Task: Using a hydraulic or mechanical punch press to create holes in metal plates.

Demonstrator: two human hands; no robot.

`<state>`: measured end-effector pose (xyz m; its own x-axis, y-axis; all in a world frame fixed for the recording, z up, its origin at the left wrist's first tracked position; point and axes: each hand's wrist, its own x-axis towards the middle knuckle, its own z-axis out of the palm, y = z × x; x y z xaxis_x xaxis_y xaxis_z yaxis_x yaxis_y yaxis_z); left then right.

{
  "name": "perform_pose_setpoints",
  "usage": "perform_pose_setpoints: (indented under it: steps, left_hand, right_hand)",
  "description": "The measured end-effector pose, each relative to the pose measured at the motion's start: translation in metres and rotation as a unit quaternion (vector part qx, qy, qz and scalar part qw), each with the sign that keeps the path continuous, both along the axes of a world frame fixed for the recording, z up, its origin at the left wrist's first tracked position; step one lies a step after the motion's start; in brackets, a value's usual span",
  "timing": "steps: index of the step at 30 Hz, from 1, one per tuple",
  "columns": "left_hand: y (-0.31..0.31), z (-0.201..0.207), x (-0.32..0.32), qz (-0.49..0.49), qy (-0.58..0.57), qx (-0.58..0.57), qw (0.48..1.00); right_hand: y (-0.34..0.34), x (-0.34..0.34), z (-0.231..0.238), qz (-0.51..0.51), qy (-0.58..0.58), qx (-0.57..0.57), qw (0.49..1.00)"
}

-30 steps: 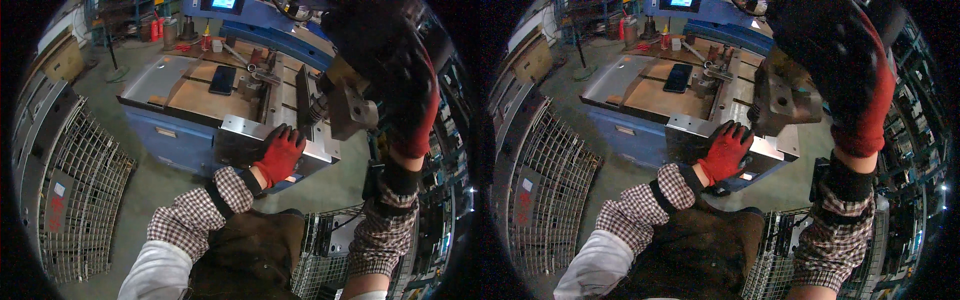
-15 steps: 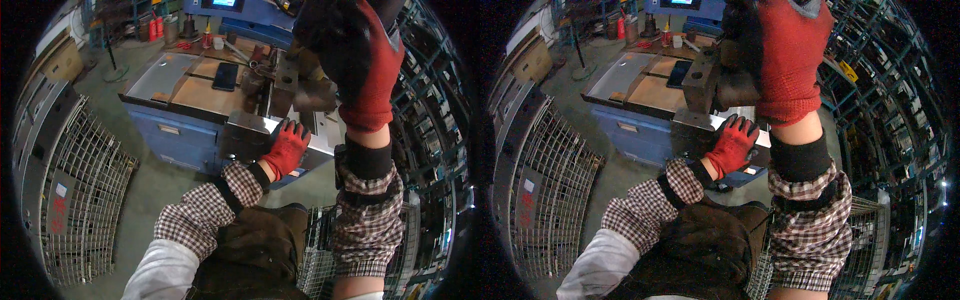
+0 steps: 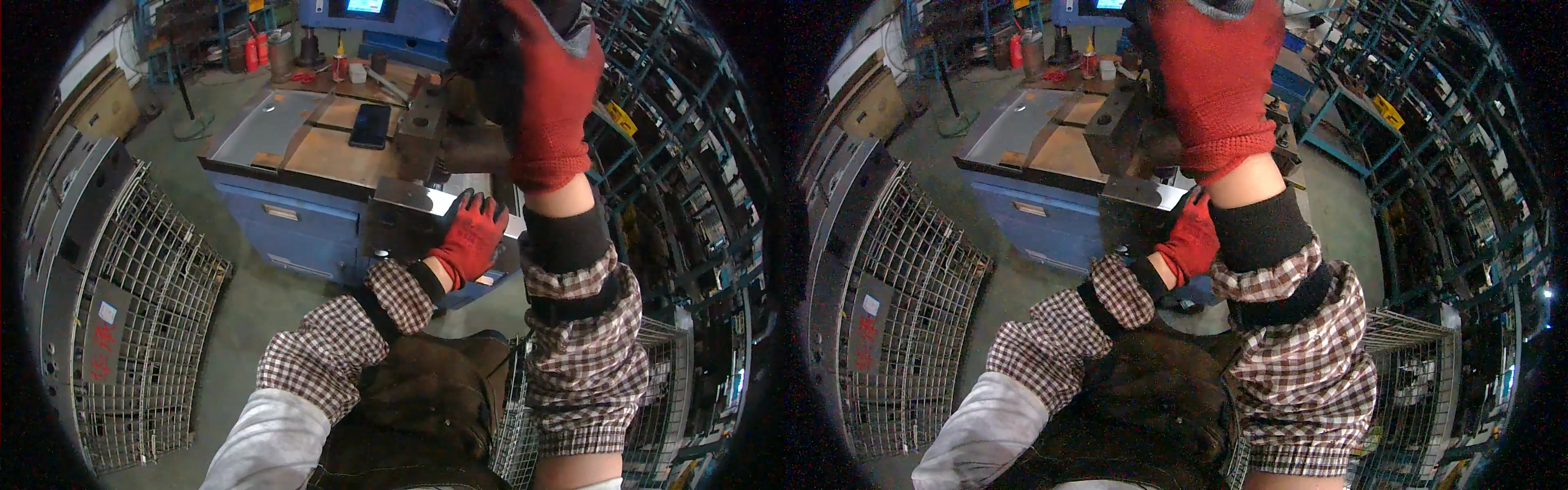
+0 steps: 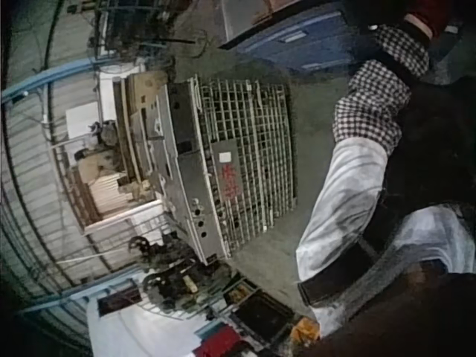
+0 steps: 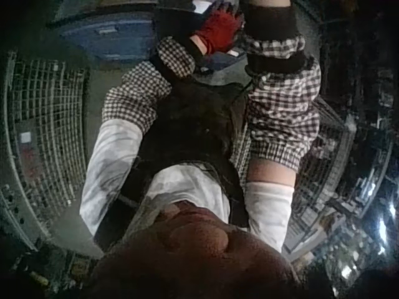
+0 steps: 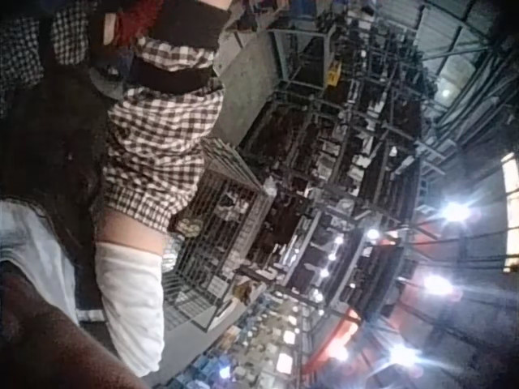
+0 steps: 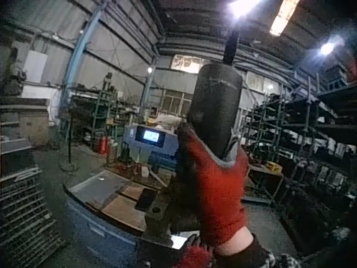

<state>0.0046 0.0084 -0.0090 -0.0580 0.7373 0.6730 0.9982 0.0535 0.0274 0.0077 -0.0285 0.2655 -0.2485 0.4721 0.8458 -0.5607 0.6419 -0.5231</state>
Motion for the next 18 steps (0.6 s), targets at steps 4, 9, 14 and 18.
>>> perform_pose_setpoints:
  steps: [4, 9, 14, 18]
  left_hand:
    - [0.015, -0.016, -0.002, -0.038, -0.004, -0.009, 0.999]
    - [0.015, -0.024, -0.008, -0.117, -0.122, -0.021, 0.985]
    - [-0.001, -0.005, 0.008, -0.02, -0.032, -0.001, 0.999]
    - [0.021, -0.023, 0.022, -0.009, -0.017, -0.002, 1.0]
  right_hand:
    - [-0.001, -0.009, -0.007, 0.047, 0.042, -0.034, 0.997]
    - [-0.002, -0.013, -0.013, -0.022, -0.004, -0.035, 0.999]
    - [0.006, -0.003, -0.017, -0.035, -0.031, -0.03, 0.998]
    - [0.002, 0.01, -0.014, -0.02, -0.043, -0.05, 0.998]
